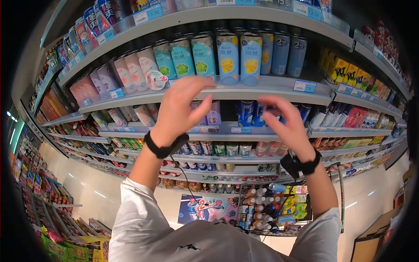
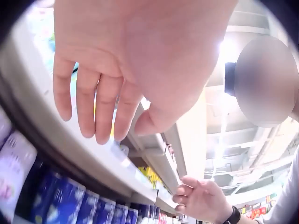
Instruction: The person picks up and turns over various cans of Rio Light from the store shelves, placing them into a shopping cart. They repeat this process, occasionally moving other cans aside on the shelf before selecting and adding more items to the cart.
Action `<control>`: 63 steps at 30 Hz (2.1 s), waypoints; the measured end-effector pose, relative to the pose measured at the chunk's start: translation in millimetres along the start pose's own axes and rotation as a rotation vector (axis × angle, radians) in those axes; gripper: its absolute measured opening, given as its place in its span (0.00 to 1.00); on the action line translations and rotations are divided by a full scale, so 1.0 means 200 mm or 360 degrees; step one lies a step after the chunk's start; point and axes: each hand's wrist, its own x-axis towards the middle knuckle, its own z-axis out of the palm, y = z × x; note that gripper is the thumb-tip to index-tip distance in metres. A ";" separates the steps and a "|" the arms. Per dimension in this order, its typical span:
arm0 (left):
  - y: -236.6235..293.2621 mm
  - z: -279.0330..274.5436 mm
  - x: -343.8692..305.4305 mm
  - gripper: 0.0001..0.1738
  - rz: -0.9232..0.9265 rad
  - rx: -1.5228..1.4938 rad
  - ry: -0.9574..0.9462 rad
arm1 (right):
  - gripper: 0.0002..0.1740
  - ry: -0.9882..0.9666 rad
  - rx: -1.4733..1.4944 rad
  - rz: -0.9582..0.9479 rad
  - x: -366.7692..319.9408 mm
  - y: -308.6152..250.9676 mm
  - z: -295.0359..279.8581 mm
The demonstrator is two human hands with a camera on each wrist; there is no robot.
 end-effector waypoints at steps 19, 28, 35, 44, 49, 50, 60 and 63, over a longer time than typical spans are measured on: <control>-0.33 0.21 0.71 0.40 -0.0190 0.0750 -0.0628 | 0.41 0.0318 -0.0839 0.0450 0.68 0.24 0.07; -0.11 0.18 0.43 0.36 0.0364 0.0372 0.0284 | 0.34 0.0800 -0.0817 -0.0059 0.52 0.06 0.02; 0.11 0.06 0.28 0.41 0.0113 -0.0349 0.0509 | 0.33 0.0724 -0.0448 -0.0190 0.23 -0.18 -0.04; 0.39 0.34 -0.29 0.41 -0.0788 -0.2205 0.0351 | 0.34 0.0592 0.0115 0.0422 -0.51 -0.28 0.08; 0.55 0.60 -0.68 0.31 -0.1365 -0.2748 -0.0104 | 0.28 0.0615 0.0430 0.0955 -0.95 -0.24 0.18; 0.59 0.63 -0.77 0.30 -0.1417 -0.2827 -0.0215 | 0.28 0.0641 0.0436 0.1058 -1.03 -0.25 0.21; 0.82 0.85 -1.16 0.34 -0.2087 -0.3288 -0.0674 | 0.19 0.0881 0.0763 0.1704 -1.66 -0.28 0.35; 0.87 0.90 -1.18 0.35 -0.2219 -0.3496 -0.0531 | 0.23 0.0972 0.0897 0.1700 -1.71 -0.26 0.34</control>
